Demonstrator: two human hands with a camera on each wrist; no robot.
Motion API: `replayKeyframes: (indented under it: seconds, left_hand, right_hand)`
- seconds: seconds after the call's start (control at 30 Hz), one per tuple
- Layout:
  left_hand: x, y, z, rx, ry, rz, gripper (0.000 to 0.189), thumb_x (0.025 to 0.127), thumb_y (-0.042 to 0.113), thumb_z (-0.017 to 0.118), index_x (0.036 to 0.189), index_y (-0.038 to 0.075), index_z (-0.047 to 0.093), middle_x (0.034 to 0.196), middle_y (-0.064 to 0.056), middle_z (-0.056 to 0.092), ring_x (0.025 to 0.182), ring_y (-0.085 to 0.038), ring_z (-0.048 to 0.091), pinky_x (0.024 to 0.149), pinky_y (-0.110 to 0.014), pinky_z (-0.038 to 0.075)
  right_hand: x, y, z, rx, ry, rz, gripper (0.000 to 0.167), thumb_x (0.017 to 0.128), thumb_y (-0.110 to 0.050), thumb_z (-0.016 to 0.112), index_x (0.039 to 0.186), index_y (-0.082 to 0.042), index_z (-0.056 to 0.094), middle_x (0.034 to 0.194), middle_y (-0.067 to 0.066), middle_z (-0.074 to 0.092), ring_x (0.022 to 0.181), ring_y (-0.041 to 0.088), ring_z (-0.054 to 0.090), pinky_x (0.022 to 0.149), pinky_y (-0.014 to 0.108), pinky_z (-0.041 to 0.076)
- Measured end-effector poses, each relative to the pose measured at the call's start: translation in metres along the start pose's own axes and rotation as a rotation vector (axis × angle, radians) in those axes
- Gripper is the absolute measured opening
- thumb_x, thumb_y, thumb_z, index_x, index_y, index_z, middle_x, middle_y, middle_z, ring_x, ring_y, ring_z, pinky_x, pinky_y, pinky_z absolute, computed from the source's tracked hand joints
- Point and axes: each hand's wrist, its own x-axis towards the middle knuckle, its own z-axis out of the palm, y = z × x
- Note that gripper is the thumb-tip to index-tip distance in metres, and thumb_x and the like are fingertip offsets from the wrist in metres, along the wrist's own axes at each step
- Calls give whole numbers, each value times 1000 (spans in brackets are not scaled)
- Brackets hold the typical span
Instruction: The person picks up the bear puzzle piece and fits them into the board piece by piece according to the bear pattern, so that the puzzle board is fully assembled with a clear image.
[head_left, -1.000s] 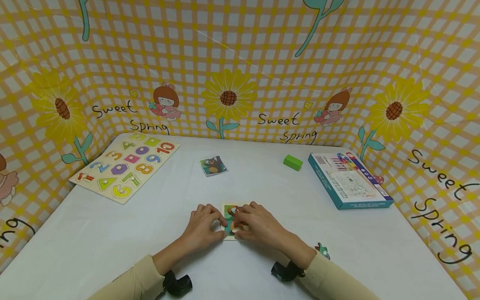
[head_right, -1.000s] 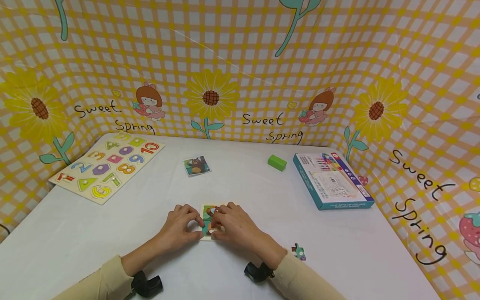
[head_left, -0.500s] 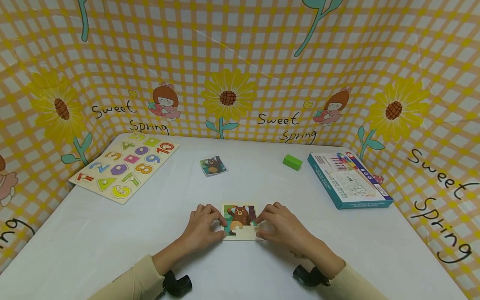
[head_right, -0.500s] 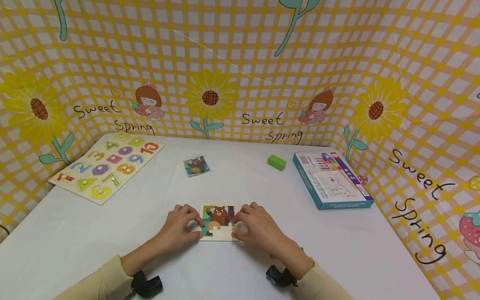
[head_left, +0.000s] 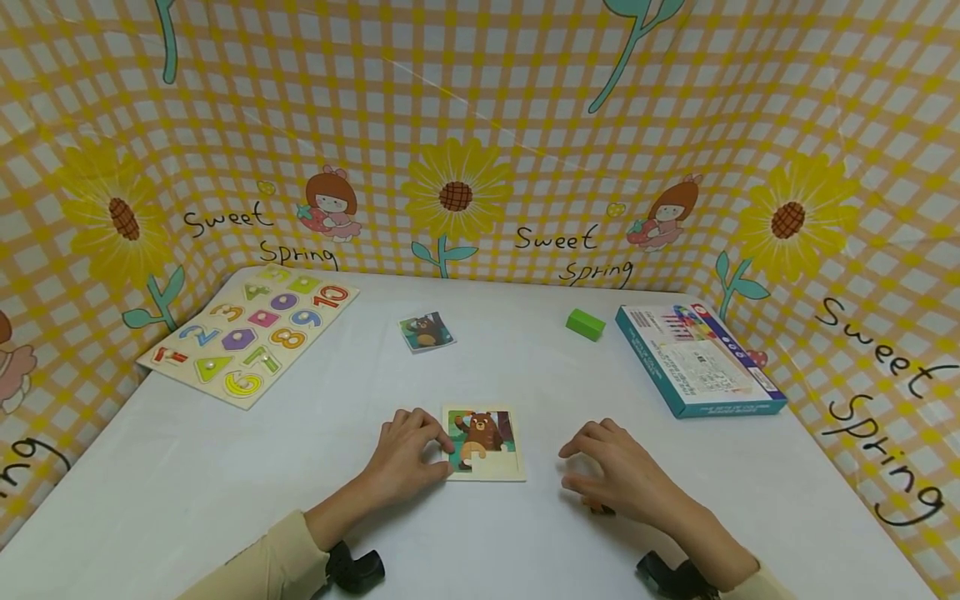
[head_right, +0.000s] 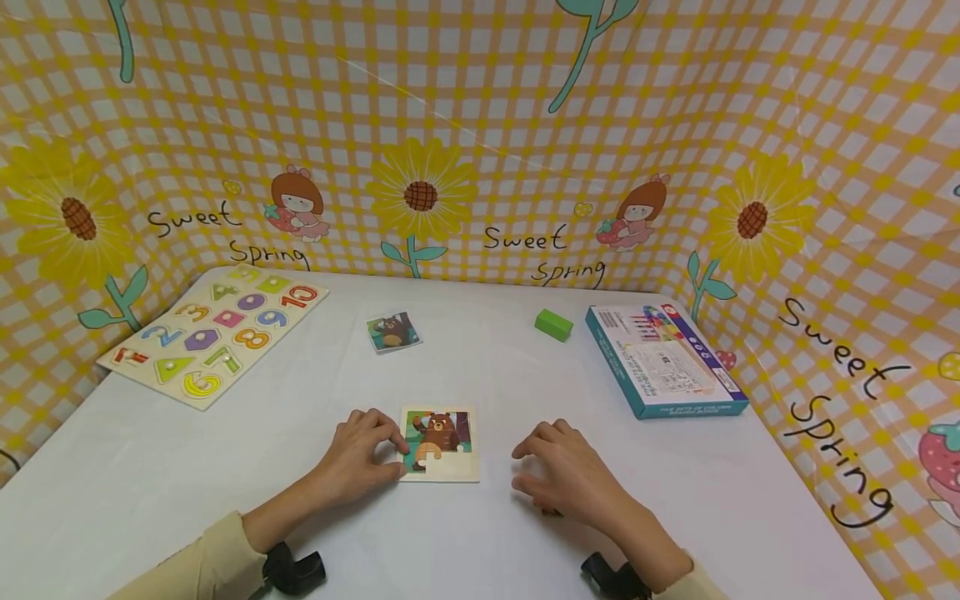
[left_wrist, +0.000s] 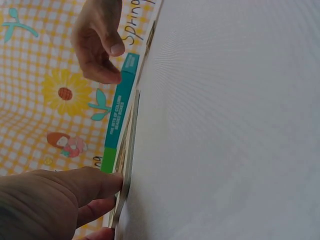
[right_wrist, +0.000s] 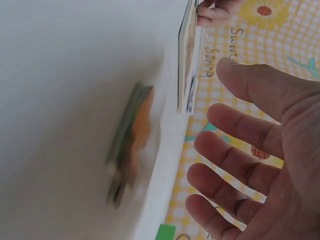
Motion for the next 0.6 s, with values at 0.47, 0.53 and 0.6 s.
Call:
replayKeyframes:
  seconds: [0.47,0.53,0.6]
  left_hand:
    - [-1,0,0,-2,-5,0,12,72,21,76,82,20,68,100,0,55,95,-20,41,81,-40,30]
    - [-1,0,0,-1,-6,0,12,73,21,76,82,21,68,100,0,55,95,-19,41,81,-40,30]
    - [-1,0,-1,-2,-6,0,12,73,21,76,82,20,68,100,0,56,95,-19,41,81,-40,30]
  right_hand:
    - [-26,21,-4,-5,-5,26,28,75,-44,74,95,-26,67,98,-13,59,90,6,44,76,29,42]
    - [-28,24,-3,-8,-7,18,29,75,-45,74,96,-26,68,99,-13,59,89,6,43,73,27,40]
    - [-30,25,-3,-15,-11,14,28,74,-42,75,96,-26,68,99,-13,59,88,6,42,71,25,39]
